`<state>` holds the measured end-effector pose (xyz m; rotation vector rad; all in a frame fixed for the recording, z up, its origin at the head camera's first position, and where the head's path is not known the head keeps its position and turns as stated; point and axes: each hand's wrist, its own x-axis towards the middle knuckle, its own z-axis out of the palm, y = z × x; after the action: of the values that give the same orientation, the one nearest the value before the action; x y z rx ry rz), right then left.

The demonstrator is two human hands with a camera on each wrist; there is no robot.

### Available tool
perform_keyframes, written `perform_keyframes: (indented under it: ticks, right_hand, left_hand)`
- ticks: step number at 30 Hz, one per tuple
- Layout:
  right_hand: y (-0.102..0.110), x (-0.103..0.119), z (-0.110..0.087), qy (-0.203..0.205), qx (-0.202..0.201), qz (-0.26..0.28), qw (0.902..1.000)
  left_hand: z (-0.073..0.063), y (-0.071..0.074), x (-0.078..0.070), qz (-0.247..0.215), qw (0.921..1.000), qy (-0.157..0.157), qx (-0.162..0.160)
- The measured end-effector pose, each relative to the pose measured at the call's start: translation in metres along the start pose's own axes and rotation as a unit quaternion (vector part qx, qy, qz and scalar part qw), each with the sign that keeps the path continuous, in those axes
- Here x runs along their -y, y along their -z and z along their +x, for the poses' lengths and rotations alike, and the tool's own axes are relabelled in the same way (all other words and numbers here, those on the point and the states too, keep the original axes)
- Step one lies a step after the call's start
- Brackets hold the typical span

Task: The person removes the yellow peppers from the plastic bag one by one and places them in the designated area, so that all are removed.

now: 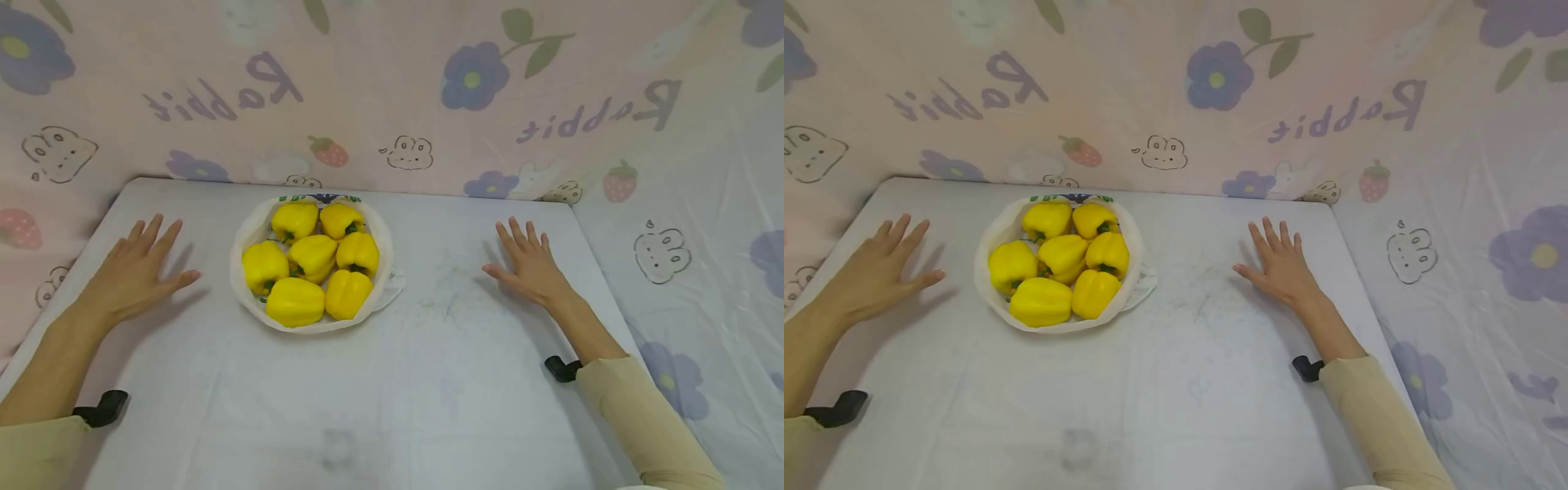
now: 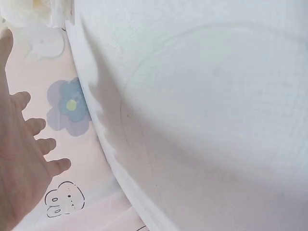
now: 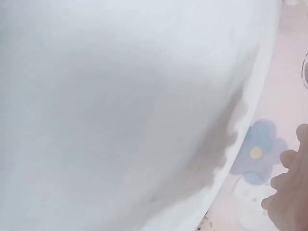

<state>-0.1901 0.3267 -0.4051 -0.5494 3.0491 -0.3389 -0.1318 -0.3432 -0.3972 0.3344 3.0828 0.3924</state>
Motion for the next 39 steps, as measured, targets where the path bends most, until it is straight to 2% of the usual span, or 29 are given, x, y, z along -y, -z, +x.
perform_keyframes:
  ticks: [5,10,16,23,29,39]
  right_hand:
    - [0.003,0.007,0.006,0.020,-0.012,0.007,0.9997]
    - [0.005,0.017,0.013,0.039,-0.014,0.037,0.9985]
    - [0.005,0.028,0.020,0.065,-0.030,0.051,0.9961]
    - [0.002,0.042,0.029,0.097,-0.045,0.105,0.9887]
    - [0.001,0.056,0.036,0.112,-0.046,0.154,0.9807]
    - [-0.001,0.073,0.046,0.126,-0.054,0.189,0.9724]
  left_hand:
    - [0.000,0.003,-0.004,-0.016,0.9997,-0.011,-0.014]
    - [-0.001,0.003,-0.009,-0.038,0.9991,-0.009,-0.015]
    - [0.001,0.006,-0.015,-0.089,0.9958,-0.017,0.012]
    - [0.011,0.011,-0.027,-0.171,0.9846,-0.013,0.035]
    - [0.016,0.009,-0.039,-0.218,0.9743,0.003,0.054]
    - [0.019,0.010,-0.051,-0.273,0.9600,-0.025,0.056]
